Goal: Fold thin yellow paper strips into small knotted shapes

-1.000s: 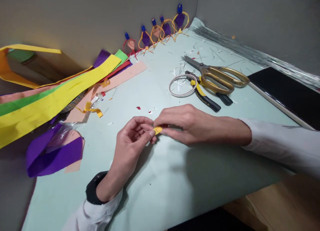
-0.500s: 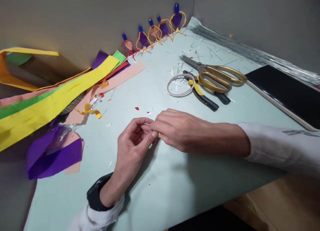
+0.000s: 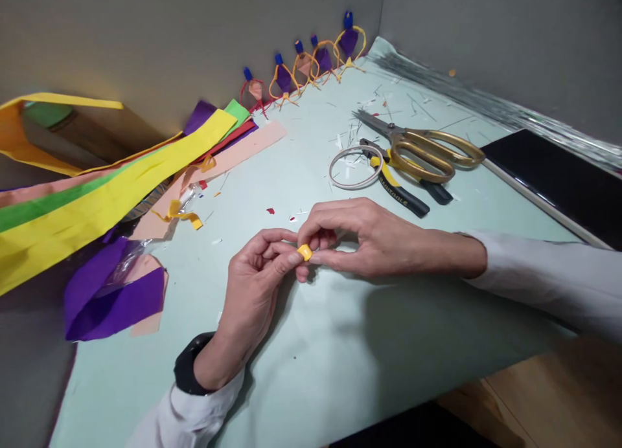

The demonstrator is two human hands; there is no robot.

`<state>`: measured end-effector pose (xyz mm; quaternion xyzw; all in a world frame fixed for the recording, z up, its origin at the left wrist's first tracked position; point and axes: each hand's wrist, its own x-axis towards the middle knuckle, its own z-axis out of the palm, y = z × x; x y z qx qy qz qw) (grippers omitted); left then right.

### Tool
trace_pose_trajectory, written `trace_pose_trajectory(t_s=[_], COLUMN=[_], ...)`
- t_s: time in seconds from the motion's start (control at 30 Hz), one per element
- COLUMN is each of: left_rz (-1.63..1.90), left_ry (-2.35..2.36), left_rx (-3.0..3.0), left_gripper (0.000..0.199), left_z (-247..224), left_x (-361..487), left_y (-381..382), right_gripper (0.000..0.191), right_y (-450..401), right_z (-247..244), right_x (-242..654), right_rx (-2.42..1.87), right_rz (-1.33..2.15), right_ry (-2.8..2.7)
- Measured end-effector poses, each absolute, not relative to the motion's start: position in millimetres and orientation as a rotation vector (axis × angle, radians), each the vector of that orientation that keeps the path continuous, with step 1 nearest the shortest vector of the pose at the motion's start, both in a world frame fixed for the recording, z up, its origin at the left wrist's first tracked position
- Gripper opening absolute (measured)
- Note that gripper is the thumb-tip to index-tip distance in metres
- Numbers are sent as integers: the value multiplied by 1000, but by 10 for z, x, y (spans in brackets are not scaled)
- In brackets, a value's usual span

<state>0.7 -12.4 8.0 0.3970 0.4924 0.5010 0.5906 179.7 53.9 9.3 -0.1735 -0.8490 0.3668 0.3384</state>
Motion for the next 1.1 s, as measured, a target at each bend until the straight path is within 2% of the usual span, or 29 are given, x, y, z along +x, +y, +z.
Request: trace_pose_trajectory(t_s=[0.37, 0.5, 0.77, 0.9, 1.0, 1.1], left_rz=[1165, 1116, 1090, 1112, 1128, 1150], left_ry=[1129, 1206, 1434, 1460, 1453, 1369], left_rx=[988, 1102, 1350, 1384, 1372, 1305], left_gripper=[12, 17, 23, 20, 17, 19], left_z=[62, 41, 98, 105, 103, 86], left_x=[-25, -33, 78, 120, 109, 66], left_y=[-133, -146, -196, -193, -193, -194], right_gripper=[14, 12, 18, 18, 18, 20], right_y=[550, 560, 481, 397, 394, 443], right_z=[70, 24, -16, -19, -22, -8], right_x=[1808, 1816, 1777, 1730, 1729, 1752], right_rx=[-501, -459, -492, -551, -515, -470], right_rz=[1024, 847, 461, 271, 299, 515], right_ry=[-2195, -2264, -2591, -2630, -2586, -2444])
